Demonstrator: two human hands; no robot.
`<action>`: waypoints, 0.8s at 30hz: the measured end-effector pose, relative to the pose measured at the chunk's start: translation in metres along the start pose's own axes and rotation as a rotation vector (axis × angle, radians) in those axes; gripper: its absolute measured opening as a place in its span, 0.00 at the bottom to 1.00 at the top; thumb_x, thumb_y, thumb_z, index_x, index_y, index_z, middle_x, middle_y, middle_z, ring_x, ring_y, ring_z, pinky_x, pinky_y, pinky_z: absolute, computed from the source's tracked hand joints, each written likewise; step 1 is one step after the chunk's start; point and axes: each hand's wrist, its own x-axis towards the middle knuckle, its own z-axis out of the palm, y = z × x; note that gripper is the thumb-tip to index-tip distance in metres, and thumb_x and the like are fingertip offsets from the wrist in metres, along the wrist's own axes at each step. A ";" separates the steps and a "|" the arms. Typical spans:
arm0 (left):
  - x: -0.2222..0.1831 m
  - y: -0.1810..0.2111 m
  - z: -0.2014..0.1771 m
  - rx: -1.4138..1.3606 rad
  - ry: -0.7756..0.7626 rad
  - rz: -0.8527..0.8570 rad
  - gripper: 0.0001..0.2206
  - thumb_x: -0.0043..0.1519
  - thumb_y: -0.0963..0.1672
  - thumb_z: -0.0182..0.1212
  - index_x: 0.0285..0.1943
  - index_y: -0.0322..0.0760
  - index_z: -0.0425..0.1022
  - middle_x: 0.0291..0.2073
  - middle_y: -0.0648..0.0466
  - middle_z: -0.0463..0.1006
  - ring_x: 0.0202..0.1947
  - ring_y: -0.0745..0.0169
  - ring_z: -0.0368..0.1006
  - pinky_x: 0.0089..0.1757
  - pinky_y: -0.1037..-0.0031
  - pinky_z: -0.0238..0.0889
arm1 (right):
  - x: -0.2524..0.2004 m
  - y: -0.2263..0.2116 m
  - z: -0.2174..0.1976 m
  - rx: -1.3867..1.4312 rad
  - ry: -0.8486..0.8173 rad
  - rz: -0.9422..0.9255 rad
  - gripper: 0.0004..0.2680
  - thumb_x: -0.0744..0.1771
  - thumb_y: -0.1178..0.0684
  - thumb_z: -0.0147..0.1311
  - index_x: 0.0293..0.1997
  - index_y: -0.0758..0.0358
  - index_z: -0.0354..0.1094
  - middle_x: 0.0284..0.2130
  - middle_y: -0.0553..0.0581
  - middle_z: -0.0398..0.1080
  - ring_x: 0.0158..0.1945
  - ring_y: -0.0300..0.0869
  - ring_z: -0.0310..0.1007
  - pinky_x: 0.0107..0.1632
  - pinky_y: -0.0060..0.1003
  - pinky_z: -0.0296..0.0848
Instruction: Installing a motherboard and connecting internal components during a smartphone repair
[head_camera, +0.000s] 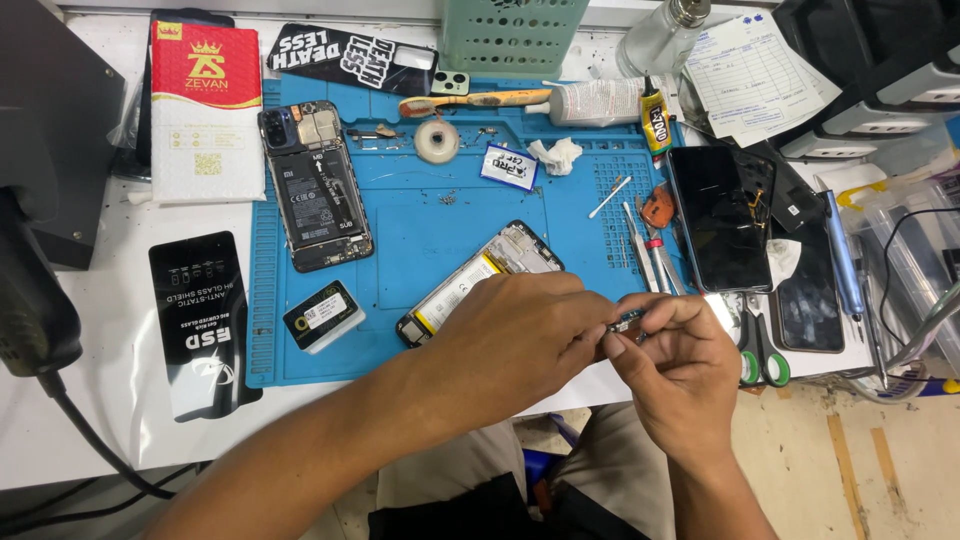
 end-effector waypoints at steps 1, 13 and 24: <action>0.000 0.000 0.000 0.000 0.000 0.000 0.10 0.67 0.45 0.50 0.42 0.44 0.79 0.26 0.54 0.74 0.29 0.46 0.73 0.27 0.53 0.61 | -0.001 0.000 -0.001 0.000 0.000 0.000 0.10 0.64 0.68 0.58 0.40 0.62 0.60 0.43 0.67 0.72 0.33 0.39 0.75 0.39 0.27 0.77; 0.008 -0.003 0.005 0.012 0.016 0.027 0.10 0.65 0.43 0.51 0.33 0.42 0.77 0.23 0.52 0.74 0.27 0.44 0.71 0.27 0.52 0.59 | -0.002 -0.003 -0.001 -0.121 0.002 0.002 0.10 0.64 0.68 0.58 0.39 0.61 0.59 0.41 0.67 0.74 0.32 0.39 0.75 0.36 0.25 0.76; 0.015 -0.002 0.005 -0.052 -0.022 0.037 0.11 0.63 0.43 0.50 0.30 0.40 0.77 0.22 0.52 0.76 0.24 0.48 0.72 0.30 0.56 0.61 | -0.001 -0.002 -0.001 -0.070 -0.001 0.003 0.12 0.64 0.71 0.54 0.36 0.58 0.53 0.39 0.69 0.72 0.30 0.40 0.73 0.33 0.27 0.74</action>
